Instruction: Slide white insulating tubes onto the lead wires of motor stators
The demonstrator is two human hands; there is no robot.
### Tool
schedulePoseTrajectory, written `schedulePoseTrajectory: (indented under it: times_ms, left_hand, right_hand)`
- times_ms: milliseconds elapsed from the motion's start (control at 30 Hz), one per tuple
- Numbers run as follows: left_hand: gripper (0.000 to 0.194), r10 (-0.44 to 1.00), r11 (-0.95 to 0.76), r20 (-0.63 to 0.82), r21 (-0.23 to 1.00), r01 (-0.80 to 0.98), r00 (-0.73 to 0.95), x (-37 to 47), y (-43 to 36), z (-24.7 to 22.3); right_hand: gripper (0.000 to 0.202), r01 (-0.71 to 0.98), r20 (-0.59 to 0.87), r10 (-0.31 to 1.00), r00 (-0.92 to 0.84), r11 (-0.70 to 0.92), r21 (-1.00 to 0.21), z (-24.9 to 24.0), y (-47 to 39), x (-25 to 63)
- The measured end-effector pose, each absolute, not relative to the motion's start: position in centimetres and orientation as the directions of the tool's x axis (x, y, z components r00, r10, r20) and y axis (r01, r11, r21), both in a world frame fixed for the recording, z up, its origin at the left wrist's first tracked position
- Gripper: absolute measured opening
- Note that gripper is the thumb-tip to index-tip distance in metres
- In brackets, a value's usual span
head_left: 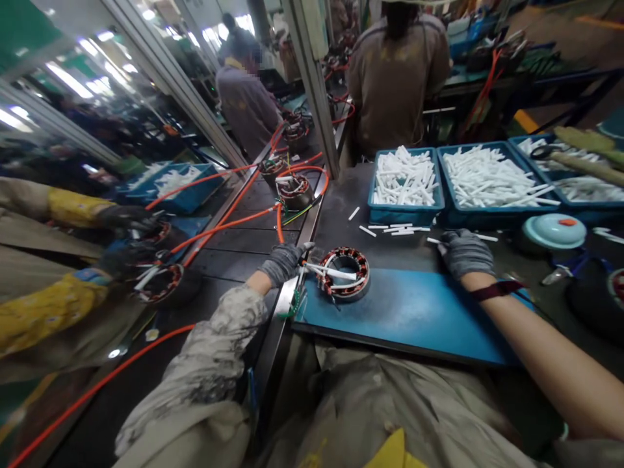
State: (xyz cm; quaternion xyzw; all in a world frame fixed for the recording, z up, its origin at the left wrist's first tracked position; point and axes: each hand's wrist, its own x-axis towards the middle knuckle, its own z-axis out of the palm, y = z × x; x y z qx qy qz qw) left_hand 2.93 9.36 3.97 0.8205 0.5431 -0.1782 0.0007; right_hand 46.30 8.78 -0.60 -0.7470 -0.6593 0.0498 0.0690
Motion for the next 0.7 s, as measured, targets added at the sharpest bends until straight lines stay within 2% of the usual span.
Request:
schedulePoseTrajectory:
  times_ms: [100,167,233,300,400,500,600,700]
  left_hand:
    - [0.074,0.901,-0.378,-0.316,-0.238,0.895,0.297,3.6,5.4,4.5]
    - [0.079,0.910,-0.344,-0.327,-0.252,0.905,0.255,4.5,2.9,5.2]
    - [0.083,0.922,-0.297,-0.324,-0.239,0.925,0.212,5.9,1.4,5.7]
    - [0.081,0.938,-0.296,-0.240,-0.171,0.940,0.252,7.5,1.3,5.7]
    - [0.062,0.883,-0.468,-0.051,0.007,0.884,0.467,9.3,2.9,4.5]
    - [0.054,0.795,-0.603,0.006,0.123,0.789,0.607,10.0,4.6,2.9]
    - [0.058,0.828,-0.558,-0.031,0.062,0.828,0.560,10.7,4.8,2.0]
    - [0.042,0.868,-0.497,-0.021,-0.062,0.865,0.497,12.1,3.3,1.4]
  right_hand:
    - [0.034,0.956,0.067,0.993,0.095,-0.072,-0.284,-1.2,5.3,47.3]
    - [0.037,0.913,0.095,0.993,0.069,-0.024,-0.406,-1.4,2.6,47.3]
    - [0.039,0.826,0.131,0.991,0.036,0.044,-0.562,-1.3,0.5,46.7]
    - [0.039,0.731,0.170,0.986,0.004,0.113,-0.673,-0.9,-0.9,45.6]
    - [0.037,0.658,0.236,0.972,-0.023,0.192,-0.728,-0.1,-1.4,44.1]
    - [0.033,0.604,0.263,0.963,0.051,0.179,-0.776,0.3,-1.1,43.0]
    - [0.033,0.555,0.218,0.972,0.092,0.132,-0.821,0.6,-1.0,42.1]
    - [0.033,0.550,0.221,0.972,0.085,0.139,-0.824,1.1,-1.2,41.4]
